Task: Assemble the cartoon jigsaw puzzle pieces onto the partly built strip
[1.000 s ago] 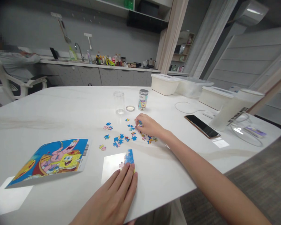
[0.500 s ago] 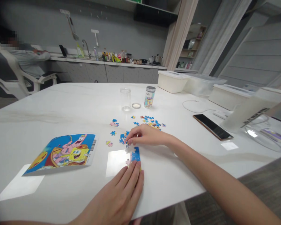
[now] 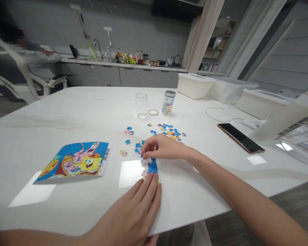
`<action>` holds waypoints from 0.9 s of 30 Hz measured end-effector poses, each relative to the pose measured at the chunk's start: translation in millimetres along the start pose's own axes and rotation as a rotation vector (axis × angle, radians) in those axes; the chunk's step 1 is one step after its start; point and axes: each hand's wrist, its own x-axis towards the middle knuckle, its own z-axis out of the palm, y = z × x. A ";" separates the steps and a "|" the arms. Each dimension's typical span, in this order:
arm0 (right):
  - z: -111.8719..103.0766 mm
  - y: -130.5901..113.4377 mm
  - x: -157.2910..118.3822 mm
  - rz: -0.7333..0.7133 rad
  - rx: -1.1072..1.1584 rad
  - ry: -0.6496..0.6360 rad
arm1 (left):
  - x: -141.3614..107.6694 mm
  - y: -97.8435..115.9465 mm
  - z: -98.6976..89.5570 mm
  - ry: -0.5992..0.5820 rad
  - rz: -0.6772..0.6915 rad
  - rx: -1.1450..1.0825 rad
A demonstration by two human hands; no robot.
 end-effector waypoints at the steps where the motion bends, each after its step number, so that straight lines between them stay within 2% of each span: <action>1: 0.0 0.4 0.4 0.001 -0.010 0.014 | 0.1 0.0 -0.3 -0.001 0.001 0.001; 15: 11.1 2.4 2.5 -0.024 -0.013 0.014 | 1.0 -0.5 -4.0 0.012 -0.005 0.008; 21: 12.0 6.4 2.7 -0.093 -0.094 0.020 | 2.5 -2.7 -4.8 -0.014 0.033 0.031; 27: 11.8 9.8 2.9 -0.115 -0.137 0.015 | 2.1 -3.8 -7.3 0.015 0.032 0.045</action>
